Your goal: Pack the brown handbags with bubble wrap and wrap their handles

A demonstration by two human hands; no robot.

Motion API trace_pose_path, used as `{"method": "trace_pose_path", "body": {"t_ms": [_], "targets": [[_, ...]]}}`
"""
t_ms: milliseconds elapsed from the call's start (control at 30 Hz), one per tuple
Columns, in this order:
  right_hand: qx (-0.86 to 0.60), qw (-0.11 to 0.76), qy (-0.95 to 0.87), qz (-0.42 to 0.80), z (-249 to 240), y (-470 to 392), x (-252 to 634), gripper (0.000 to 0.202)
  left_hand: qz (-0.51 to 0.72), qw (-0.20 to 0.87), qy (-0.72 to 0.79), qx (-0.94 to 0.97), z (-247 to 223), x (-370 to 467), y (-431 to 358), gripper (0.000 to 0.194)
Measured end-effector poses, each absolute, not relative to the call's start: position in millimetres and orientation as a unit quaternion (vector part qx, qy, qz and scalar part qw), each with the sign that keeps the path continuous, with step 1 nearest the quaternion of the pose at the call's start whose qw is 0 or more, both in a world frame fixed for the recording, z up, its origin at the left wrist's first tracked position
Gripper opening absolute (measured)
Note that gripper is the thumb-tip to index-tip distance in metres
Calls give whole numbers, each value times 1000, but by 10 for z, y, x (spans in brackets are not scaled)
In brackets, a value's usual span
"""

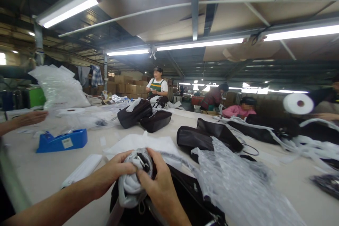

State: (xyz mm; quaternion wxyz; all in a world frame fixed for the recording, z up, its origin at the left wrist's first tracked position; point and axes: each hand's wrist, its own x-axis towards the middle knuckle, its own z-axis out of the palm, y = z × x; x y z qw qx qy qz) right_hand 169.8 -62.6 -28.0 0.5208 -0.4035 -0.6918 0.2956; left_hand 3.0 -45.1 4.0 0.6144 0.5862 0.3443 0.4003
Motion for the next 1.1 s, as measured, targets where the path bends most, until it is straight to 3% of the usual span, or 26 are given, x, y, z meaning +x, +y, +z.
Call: {"method": "trace_pose_path", "body": {"t_ms": [400, 600, 767, 867, 933, 1033, 1100], "targets": [[-406, 592, -625, 305, -498, -468, 1568, 65, 368, 708, 279, 534, -47, -83, -405, 59], [-393, 553, -705, 206, -515, -525, 1630, 67, 410, 709, 316, 479, -120, -6, -413, 49], [-430, 457, -690, 361, -361, -715, 1759, 67, 434, 722, 316, 437, -94, 31, -427, 49], [-429, 443, -697, 366, -257, -792, 1733, 99, 434, 741, 291, 423, -85, 28, -448, 50], [-438, 452, -708, 320, -212, -782, 1682, 109, 439, 745, 270, 424, -115, 23, -452, 51], [-420, 458, -725, 298, -182, -693, 1678, 96, 442, 735, 252, 448, -167, 4, -452, 51], [-398, 458, -716, 346, -182, -622, 1761, 96, 425, 715, 251, 495, -150, -27, -473, 48]]}}
